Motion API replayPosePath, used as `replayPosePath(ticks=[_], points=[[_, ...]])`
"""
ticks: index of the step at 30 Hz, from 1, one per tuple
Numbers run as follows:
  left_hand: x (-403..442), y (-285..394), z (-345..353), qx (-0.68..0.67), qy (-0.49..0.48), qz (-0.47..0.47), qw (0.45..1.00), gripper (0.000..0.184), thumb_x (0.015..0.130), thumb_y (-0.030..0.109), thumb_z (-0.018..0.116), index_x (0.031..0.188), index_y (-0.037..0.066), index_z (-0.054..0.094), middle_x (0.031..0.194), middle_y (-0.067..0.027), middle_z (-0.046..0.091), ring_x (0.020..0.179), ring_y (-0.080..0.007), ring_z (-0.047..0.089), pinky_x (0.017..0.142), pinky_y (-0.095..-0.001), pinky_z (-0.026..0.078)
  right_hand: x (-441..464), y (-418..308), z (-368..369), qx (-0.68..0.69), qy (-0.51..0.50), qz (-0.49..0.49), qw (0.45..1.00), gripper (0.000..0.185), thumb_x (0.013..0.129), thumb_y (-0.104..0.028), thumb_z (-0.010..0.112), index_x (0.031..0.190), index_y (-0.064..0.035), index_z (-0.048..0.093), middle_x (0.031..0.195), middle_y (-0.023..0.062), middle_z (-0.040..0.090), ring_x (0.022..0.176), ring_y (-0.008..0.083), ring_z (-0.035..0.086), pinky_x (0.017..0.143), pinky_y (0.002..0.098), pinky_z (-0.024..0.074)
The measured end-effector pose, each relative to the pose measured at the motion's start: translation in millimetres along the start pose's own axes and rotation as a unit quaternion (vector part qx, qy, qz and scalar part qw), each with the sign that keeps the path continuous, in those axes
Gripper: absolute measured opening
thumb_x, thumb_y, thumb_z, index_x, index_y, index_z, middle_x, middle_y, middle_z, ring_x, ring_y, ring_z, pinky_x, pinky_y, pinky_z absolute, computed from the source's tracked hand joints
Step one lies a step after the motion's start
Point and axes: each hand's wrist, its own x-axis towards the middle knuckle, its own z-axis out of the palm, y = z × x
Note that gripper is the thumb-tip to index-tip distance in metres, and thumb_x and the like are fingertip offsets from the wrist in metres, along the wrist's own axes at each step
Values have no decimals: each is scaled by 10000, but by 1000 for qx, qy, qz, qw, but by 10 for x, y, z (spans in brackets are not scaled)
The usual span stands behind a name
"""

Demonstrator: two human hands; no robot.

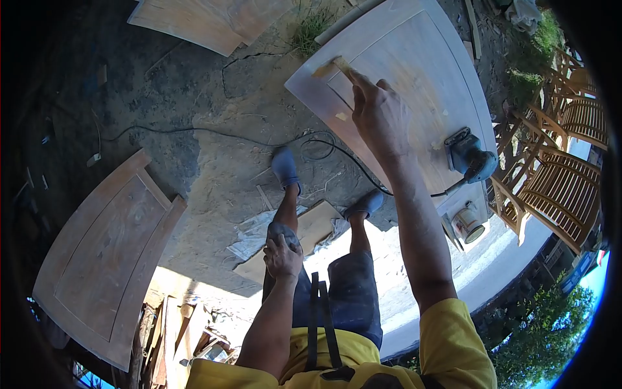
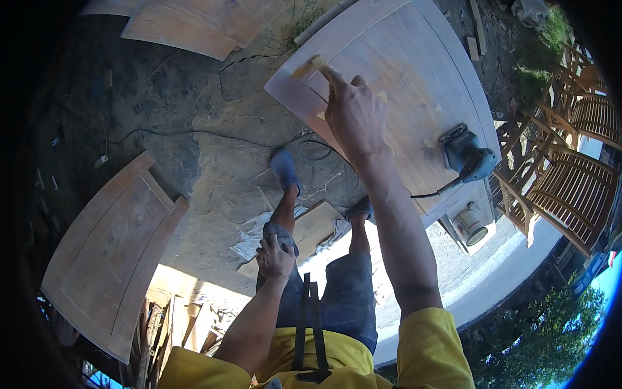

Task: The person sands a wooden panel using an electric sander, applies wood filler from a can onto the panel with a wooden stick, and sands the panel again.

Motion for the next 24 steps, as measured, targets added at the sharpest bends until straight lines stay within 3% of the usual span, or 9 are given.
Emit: replayPosePath(ticks=[12,14,24], points=[[-18,39,-53,1,-17,-11,1000,638,927,430,670,1493,167,541,1381,-200,563,1244,-424,616,1063,-516,502,-56,-93,-84,12,-31,-9,999,338,1057,-226,598,1371,-214,723,928,191,705,780,382,737,662,510,576],[-13,48,-62,-3,-19,-12,1000,642,924,433,675,1493,167,541,1383,-200,561,1247,-427,613,1064,-516,502,-80,-213,-71,47,-25,8,999,327,1037,-192,655,1350,-197,747,902,182,701,779,384,710,724,510,560],[-3,48,-93,-6,-30,-10,999,648,921,443,707,1483,162,548,1387,-206,556,1261,-444,601,1078,-526,500,-127,-274,7,36,-24,-12,999,325,1040,-201,644,1348,-195,748,892,179,697,777,380,710,701,505,556]])
